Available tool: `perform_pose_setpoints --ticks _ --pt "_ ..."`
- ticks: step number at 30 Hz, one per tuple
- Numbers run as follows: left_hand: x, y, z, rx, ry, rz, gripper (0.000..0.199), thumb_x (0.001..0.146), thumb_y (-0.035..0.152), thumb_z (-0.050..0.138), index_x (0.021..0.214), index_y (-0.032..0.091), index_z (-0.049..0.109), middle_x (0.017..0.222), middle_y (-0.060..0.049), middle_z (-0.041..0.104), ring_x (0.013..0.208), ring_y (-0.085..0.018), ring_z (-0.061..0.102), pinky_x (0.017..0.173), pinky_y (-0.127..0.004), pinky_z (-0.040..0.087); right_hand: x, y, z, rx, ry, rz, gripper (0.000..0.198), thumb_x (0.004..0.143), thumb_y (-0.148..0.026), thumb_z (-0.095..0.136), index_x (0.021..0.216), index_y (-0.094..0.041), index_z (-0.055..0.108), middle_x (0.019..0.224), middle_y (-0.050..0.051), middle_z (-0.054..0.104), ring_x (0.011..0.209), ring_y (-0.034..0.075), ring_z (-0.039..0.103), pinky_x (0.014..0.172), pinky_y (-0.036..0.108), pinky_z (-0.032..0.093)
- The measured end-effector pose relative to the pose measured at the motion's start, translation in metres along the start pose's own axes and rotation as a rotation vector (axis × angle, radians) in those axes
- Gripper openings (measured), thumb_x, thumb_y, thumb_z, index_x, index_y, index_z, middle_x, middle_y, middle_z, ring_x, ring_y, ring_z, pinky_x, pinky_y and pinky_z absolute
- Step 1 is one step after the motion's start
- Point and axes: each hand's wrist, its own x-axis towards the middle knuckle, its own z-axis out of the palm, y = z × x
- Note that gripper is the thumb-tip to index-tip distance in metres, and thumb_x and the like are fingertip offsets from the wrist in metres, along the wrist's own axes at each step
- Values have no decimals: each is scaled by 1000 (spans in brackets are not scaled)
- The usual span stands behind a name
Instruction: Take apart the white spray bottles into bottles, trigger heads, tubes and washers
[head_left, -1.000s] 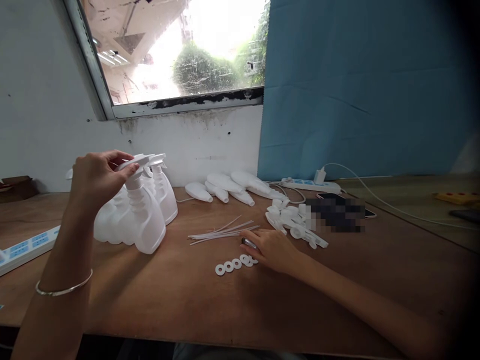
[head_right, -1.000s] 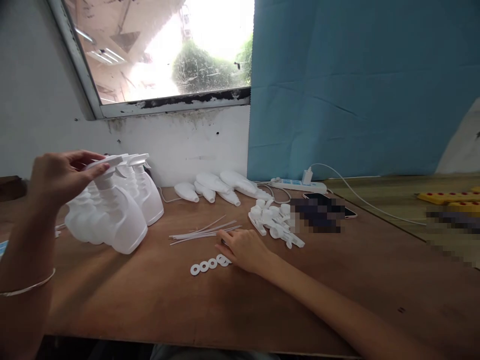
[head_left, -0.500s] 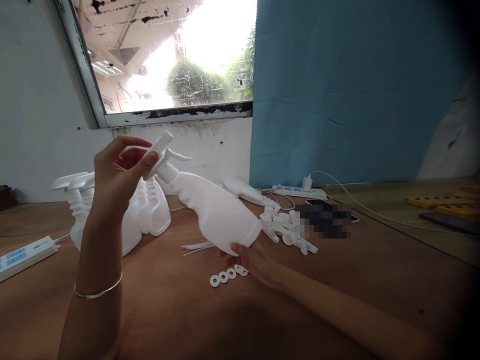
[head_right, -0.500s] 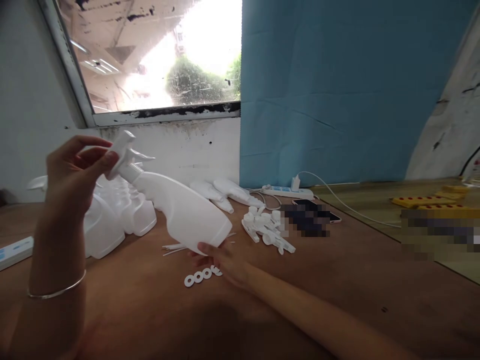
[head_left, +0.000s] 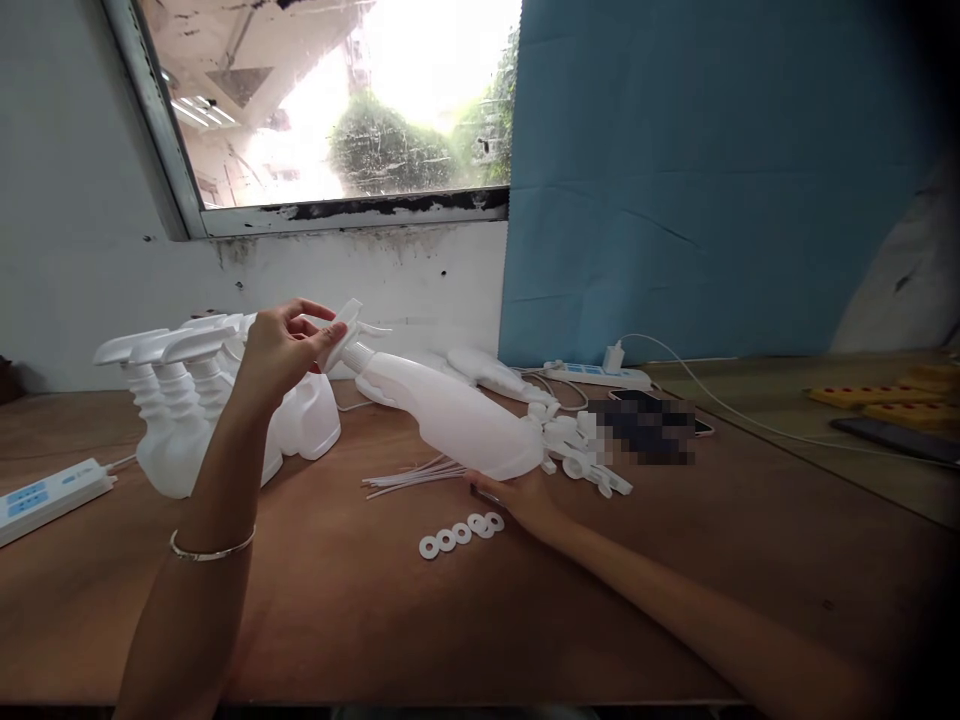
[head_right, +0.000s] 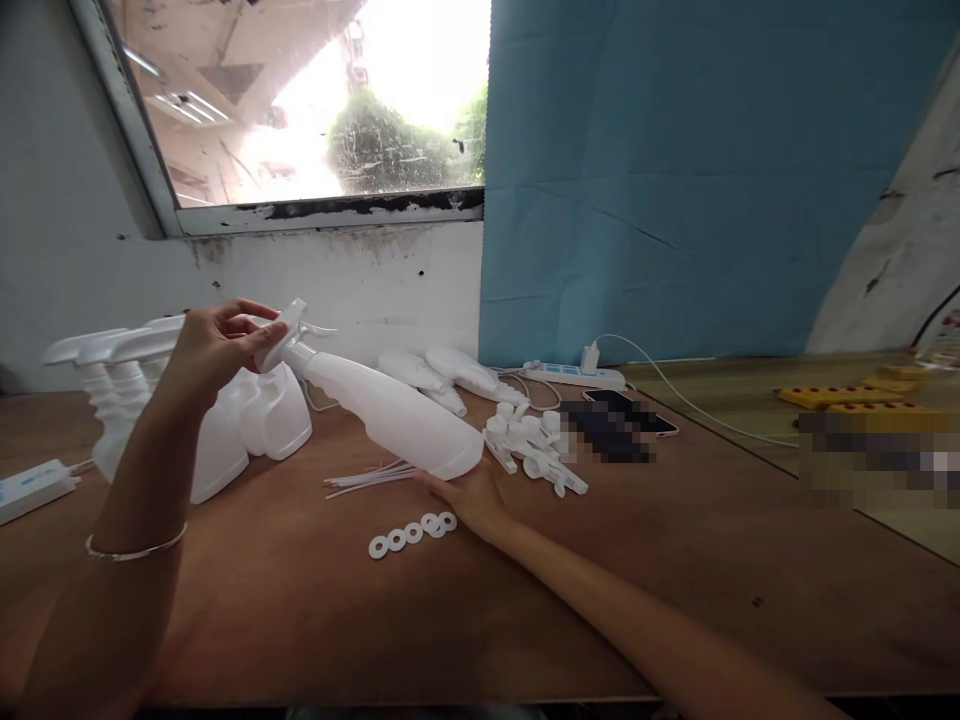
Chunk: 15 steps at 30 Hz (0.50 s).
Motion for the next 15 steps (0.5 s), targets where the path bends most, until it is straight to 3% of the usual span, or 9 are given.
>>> perform_pose_setpoints --ticks 4,7,10,13,15 --pt "-1 -2 -1 163 -52 3 34 66 41 63 93 21 58 53 4 51 39 -8 45 39 -20 39 -1 3 0 -46 43 -13 49 60 -34 71 105 -21 57 108 6 61 104 24 51 91 38 39" --pt "-4 2 -3 168 -129 92 33 73 42 56 100 24 57 55 4 48 40 -7 44 40 -20 39 -2 1 2 85 -16 88 43 61 -36 70 99 -18 58 99 7 64 87 22 57 77 35 45" --pt "-7 7 -3 132 -319 241 38 76 43 52 110 24 54 74 -1 54 56 -10 53 52 -22 46 -2 1 2 253 -131 256 30 67 -39 64 86 -16 58 80 6 65 58 14 53 57 29 44" --pt "-9 9 -3 184 -506 380 55 68 41 63 119 26 46 93 -3 55 73 -12 55 65 -25 48 0 7 0 450 -212 322 30 71 -39 61 90 -16 55 76 4 63 53 11 49 52 26 41" --pt "-8 7 -2 246 -498 448 58 66 42 66 119 27 46 91 -3 54 75 -13 53 67 -26 47 3 12 -3 529 -265 344 31 72 -40 60 90 -16 54 74 5 62 54 10 49 52 25 40"
